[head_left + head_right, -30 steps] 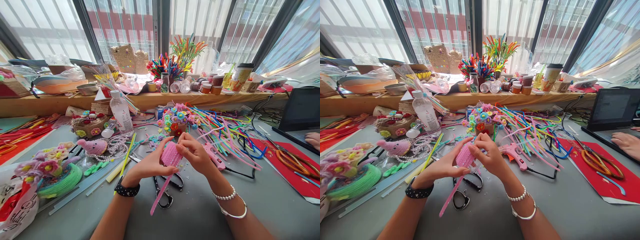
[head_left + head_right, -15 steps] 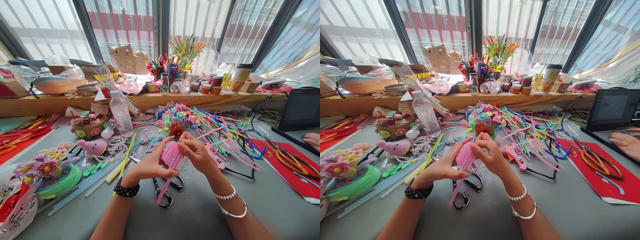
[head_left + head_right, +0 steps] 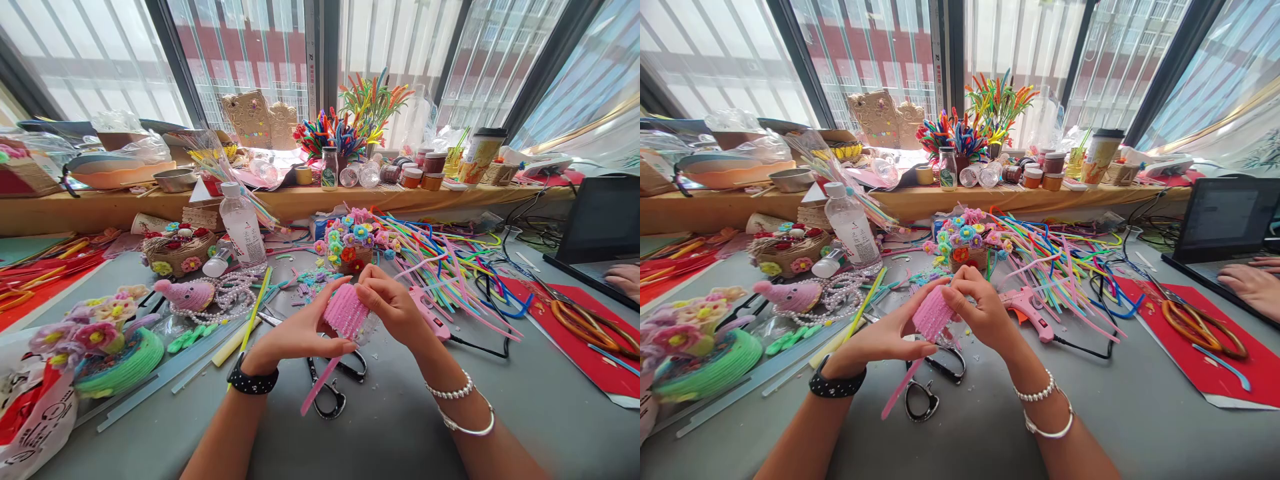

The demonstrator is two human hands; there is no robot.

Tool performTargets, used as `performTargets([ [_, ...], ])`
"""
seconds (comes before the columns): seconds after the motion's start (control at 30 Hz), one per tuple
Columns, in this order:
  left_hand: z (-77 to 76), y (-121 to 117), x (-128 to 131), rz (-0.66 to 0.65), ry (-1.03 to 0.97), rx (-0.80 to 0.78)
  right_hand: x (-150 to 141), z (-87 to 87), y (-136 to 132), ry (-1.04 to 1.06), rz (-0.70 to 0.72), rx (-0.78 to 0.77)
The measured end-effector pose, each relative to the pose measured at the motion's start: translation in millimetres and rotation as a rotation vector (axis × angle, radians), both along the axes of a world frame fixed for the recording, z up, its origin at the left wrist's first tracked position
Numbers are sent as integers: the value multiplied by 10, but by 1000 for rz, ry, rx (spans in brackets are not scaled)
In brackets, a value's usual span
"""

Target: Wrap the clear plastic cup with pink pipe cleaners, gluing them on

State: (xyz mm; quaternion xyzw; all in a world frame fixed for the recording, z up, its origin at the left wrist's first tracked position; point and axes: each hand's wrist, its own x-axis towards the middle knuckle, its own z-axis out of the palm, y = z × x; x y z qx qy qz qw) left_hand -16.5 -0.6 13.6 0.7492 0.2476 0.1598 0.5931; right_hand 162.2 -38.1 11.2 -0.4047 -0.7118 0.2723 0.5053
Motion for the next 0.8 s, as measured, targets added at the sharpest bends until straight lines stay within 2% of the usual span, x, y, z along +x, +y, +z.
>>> performTargets([
  [0.2, 33, -3, 15, -40, -36, -17, 7, 3, 2, -5, -1, -3],
  [0.37, 23, 1, 10, -18, -18, -36, 5, 17, -2, -4, -3, 1],
  [0.63, -16, 6, 12, 0, -33, 41, 10, 31, -7, -29, -18, 5],
  [0.8, -32, -11, 15, 30, -49, 2, 11, 32, -10, -31, -42, 22],
])
